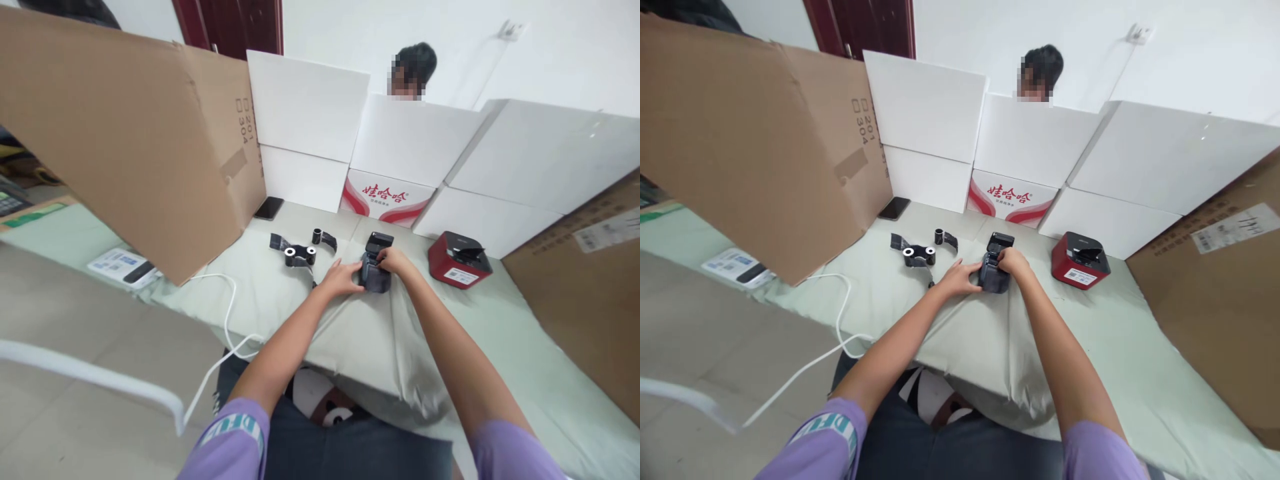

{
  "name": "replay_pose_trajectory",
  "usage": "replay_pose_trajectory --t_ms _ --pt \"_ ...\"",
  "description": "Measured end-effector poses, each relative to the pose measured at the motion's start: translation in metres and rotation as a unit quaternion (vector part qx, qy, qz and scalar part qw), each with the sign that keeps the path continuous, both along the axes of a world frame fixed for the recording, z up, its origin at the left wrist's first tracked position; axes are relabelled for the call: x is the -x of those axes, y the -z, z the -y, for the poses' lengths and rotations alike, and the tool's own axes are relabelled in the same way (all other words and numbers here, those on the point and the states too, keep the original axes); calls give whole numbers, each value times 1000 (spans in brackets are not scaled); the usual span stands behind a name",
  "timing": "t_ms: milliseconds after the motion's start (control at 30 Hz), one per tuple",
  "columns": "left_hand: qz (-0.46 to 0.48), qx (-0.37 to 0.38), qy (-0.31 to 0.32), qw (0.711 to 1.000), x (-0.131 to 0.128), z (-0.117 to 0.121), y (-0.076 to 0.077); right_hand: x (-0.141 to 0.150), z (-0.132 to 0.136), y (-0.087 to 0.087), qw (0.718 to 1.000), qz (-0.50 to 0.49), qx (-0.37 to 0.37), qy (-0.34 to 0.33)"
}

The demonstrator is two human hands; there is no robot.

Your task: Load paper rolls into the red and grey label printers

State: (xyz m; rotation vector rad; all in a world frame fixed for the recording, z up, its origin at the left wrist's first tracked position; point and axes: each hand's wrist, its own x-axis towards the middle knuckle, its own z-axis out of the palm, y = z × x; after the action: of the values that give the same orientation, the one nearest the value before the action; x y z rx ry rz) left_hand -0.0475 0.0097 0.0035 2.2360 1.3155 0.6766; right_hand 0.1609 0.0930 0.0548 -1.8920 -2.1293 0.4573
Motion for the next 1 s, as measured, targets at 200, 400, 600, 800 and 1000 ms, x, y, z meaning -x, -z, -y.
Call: replay_pose_trajectory --t_ms 200,400,600,800,1000 --pt "5 0 11 1000 0 0 1 -1 15 -7 992 3 -127 26" --pt "0 11 9 1000 0 1 -3 -1 23 -33 981 -117 -140 69" --pt "-5 42 17 999 1 2 -9 25 49 -65 836 -547 18 14" --pt "-34 45 18 998 -1 0 -9 83 50 -68 764 -640 77 -24" --pt "-42 46 24 998 0 -2 -10 118 28 -45 810 -584 34 -38"
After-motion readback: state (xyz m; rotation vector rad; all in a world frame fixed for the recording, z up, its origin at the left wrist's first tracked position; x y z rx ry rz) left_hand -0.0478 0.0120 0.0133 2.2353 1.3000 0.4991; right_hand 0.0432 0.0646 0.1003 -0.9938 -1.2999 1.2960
